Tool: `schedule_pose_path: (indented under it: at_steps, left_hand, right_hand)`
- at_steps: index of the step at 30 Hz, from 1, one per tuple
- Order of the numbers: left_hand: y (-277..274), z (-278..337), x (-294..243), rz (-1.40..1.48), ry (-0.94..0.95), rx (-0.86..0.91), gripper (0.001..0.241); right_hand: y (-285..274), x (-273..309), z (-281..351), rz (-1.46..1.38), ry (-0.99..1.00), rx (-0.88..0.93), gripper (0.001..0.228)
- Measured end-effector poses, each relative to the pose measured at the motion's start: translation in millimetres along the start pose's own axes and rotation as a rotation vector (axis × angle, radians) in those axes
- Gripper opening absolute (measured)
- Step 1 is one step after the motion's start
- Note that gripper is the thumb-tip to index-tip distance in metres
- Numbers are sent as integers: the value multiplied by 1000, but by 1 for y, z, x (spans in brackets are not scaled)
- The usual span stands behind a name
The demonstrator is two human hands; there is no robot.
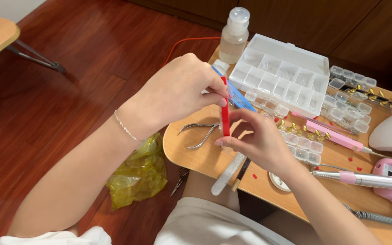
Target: The person unrolls a roll of red tape and uses scissors to cut several small pieces. The cut pieces are placed on the table among other craft supplies.
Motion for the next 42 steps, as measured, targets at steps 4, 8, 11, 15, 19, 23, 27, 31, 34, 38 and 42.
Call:
schedule_pose_path:
  at_steps: [4, 8, 11, 15, 19, 23, 27, 31, 34, 38, 42]
  left_hand:
    - [1, 9, 3, 115, -62, 41, 14]
    - [6, 17, 9, 163, -13, 29, 17]
    - [16, 25, 19, 121, -118, 48, 21]
    - [41, 45, 32, -8, -254, 97, 18]
    - [78, 61, 64, 21, -318, 162, 21]
    - [71, 83, 64, 134, -348, 103, 18]
    - [57, 112, 62, 240, -419, -1, 22]
    - [56, 146, 58, 363, -466, -78, 21]
    - [52, 177, 59, 366, -535, -135, 22]
    - [49, 218, 63, 371, -554, -221, 24]
    - [48, 261, 70, 391, -598, -266, 23]
  right_hand:
    - [-1, -2, 2, 35, 84, -27, 37]
    - [-10, 0, -1, 282, 14, -59, 28]
    - [-8, 5, -2, 392, -49, 13, 32]
    - [11, 8, 3, 531, -100, 254, 46]
    - [29, -14, 12, 632, -80, 314, 49]
    - [34, -25, 20, 619, -140, 268, 54]
    - [34, -16, 28, 587, -333, 71, 45]
    - [46, -8, 33, 490, -363, -45, 34]
    - [61, 2, 34, 404, -381, -79, 28]
    - [85, 13, 35, 382, -471, -84, 24]
    - [115, 24, 40, 306, -460, -51, 21]
Point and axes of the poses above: each hand's wrist, its own z-axis away from the middle knuckle, its own y-axis out of the palm, x = y × z, the point moved 2 cm from there along -z, towards the middle knuckle, and after that the axes turned 12 degrees about -y, right-handed, at the moved point
